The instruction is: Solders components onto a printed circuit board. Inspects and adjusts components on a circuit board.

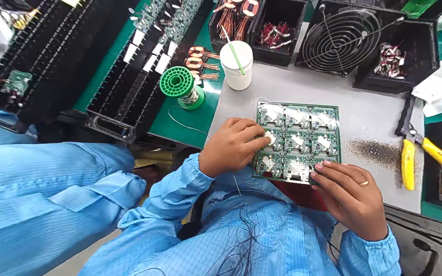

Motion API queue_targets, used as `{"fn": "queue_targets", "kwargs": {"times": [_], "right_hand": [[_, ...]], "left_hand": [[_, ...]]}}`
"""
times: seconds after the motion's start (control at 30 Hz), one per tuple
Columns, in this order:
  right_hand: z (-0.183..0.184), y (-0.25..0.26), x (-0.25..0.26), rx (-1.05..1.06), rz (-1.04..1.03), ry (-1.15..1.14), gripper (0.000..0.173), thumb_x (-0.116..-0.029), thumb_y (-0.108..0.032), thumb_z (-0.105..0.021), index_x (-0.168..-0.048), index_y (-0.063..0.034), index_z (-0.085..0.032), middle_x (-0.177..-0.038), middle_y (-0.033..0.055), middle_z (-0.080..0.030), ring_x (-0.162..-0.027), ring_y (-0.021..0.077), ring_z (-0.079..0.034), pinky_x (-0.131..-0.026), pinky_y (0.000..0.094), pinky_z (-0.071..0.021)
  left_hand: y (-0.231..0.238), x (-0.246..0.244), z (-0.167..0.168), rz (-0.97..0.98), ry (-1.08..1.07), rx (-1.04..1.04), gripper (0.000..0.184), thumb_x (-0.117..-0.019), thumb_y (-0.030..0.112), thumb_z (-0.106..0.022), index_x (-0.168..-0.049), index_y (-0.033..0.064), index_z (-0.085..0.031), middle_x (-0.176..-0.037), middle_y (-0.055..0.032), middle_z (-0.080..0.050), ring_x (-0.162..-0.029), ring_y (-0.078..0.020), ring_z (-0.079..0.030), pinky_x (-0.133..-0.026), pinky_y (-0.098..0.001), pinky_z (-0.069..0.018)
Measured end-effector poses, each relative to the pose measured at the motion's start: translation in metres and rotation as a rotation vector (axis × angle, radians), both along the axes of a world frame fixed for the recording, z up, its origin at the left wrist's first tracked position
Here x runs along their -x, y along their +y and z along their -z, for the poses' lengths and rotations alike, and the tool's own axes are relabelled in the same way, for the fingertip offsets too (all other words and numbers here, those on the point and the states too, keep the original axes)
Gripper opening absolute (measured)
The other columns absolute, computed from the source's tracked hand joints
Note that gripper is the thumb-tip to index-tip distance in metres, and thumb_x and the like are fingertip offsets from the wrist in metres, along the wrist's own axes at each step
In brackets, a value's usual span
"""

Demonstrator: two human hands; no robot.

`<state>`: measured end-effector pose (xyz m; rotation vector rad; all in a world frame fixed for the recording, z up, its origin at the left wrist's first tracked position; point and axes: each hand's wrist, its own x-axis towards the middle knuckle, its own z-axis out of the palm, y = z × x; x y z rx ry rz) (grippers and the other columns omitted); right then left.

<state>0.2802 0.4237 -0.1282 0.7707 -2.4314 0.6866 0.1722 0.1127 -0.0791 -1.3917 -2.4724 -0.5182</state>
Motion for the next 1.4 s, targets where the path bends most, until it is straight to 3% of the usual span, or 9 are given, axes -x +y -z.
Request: {"fn": "queue_targets", "kwargs": {"times": [0.13, 0.27, 0.33, 0.5, 0.73, 0.97, 1.03, 1.17, 1.4], "right_hand": [[-0.003, 0.008, 0.000, -0.018, 0.013, -0.014, 0.023, -0.1060, -0.027, -0.053, -0.115, -0.0150, -0.070, -0.122, 0.0088, -0.074, -0.123, 0.0246, -0.063, -0.109, 0.0428, -0.0400], [-0.005, -0.011, -0.007, 0.000, 0.064, -0.015, 0.027, -0.1025, -0.039, -0.056, -0.113, -0.0199, -0.072, -0.121, 0.0070, -0.071, -0.119, 0.0251, -0.061, -0.109, 0.0443, -0.0388], [0.001, -0.039, -0.012, 0.064, 0.074, 0.020, 0.032, -0.0989, -0.048, -0.062, -0.110, -0.0207, -0.072, -0.115, 0.0052, -0.071, -0.113, 0.0222, -0.062, -0.107, 0.0419, -0.0395], [0.016, -0.085, -0.012, 0.133, 0.095, 0.099, 0.031, -0.0980, -0.050, -0.064, -0.108, -0.0216, -0.072, -0.108, 0.0007, -0.067, -0.108, 0.0151, -0.060, -0.111, 0.0385, -0.0327], [0.009, -0.049, -0.011, 0.128, 0.114, 0.144, 0.015, -0.1000, -0.034, -0.067, -0.104, -0.0210, -0.073, -0.103, -0.0018, -0.070, -0.108, 0.0134, -0.061, -0.112, 0.0407, -0.0313], [0.004, -0.013, -0.004, 0.029, 0.304, 0.134, 0.020, -0.1023, -0.033, -0.064, -0.105, -0.0160, -0.074, -0.100, 0.0057, -0.073, -0.099, 0.0216, -0.064, -0.094, 0.0371, -0.0434], [0.001, -0.009, -0.004, 0.013, 0.354, 0.108, 0.021, -0.1038, -0.028, -0.062, -0.106, -0.0133, -0.076, -0.102, 0.0079, -0.076, -0.099, 0.0234, -0.067, -0.093, 0.0381, -0.0461], [-0.003, -0.013, -0.004, 0.023, 0.292, -0.010, 0.038, -0.1065, -0.039, -0.053, -0.121, -0.0099, -0.072, -0.122, 0.0149, -0.073, -0.114, 0.0263, -0.067, -0.100, 0.0396, -0.0473], [-0.007, -0.014, 0.004, -0.046, 0.191, -0.095, 0.048, -0.1014, -0.050, -0.058, -0.125, -0.0108, -0.072, -0.130, 0.0180, -0.070, -0.122, 0.0326, -0.065, -0.104, 0.0404, -0.0488]], "left_hand": [[0.000, -0.001, 0.005, 0.046, 0.005, -0.061, 0.031, -0.0988, 0.014, -0.047, -0.108, 0.0151, -0.077, -0.114, -0.0121, -0.073, -0.118, -0.0314, -0.065, -0.101, -0.0488, -0.0478], [0.004, 0.005, 0.006, -0.148, -0.144, -0.011, 0.045, -0.1031, 0.021, -0.037, -0.137, 0.0084, -0.064, -0.147, -0.0226, -0.055, -0.139, -0.0384, -0.051, -0.109, -0.0579, -0.0418], [0.010, 0.009, 0.008, -0.241, -0.167, 0.017, 0.049, -0.1046, 0.023, -0.035, -0.145, 0.0061, -0.057, -0.152, -0.0243, -0.051, -0.143, -0.0397, -0.047, -0.111, -0.0601, -0.0384], [0.020, 0.011, 0.011, -0.329, -0.071, 0.007, 0.046, -0.1039, 0.023, -0.036, -0.138, 0.0051, -0.063, -0.136, -0.0202, -0.063, -0.129, -0.0369, -0.060, -0.107, -0.0607, -0.0415], [-0.006, -0.014, 0.007, -0.437, -0.008, -0.090, 0.042, -0.1025, 0.023, -0.040, -0.120, 0.0017, -0.071, -0.107, -0.0198, -0.074, -0.100, -0.0397, -0.070, -0.085, -0.0556, -0.0523], [-0.016, -0.040, 0.012, -0.421, -0.001, -0.229, 0.034, -0.1003, 0.018, -0.046, -0.105, 0.0020, -0.075, -0.083, -0.0147, -0.072, -0.077, -0.0293, -0.067, -0.072, -0.0412, -0.0510], [-0.016, -0.040, 0.014, -0.390, -0.004, -0.274, 0.031, -0.1002, 0.018, -0.048, -0.102, 0.0031, -0.075, -0.082, -0.0125, -0.072, -0.076, -0.0257, -0.066, -0.072, -0.0371, -0.0504], [-0.011, -0.038, 0.015, -0.304, -0.039, -0.250, 0.032, -0.0982, 0.017, -0.052, -0.116, 0.0026, -0.075, -0.114, -0.0155, -0.075, -0.105, -0.0267, -0.071, -0.092, -0.0343, -0.0555], [0.000, -0.039, 0.016, -0.280, 0.063, -0.254, 0.025, -0.0968, 0.015, -0.057, -0.102, 0.0051, -0.080, -0.081, -0.0100, -0.074, -0.073, -0.0219, -0.067, -0.065, -0.0308, -0.0515]]}}
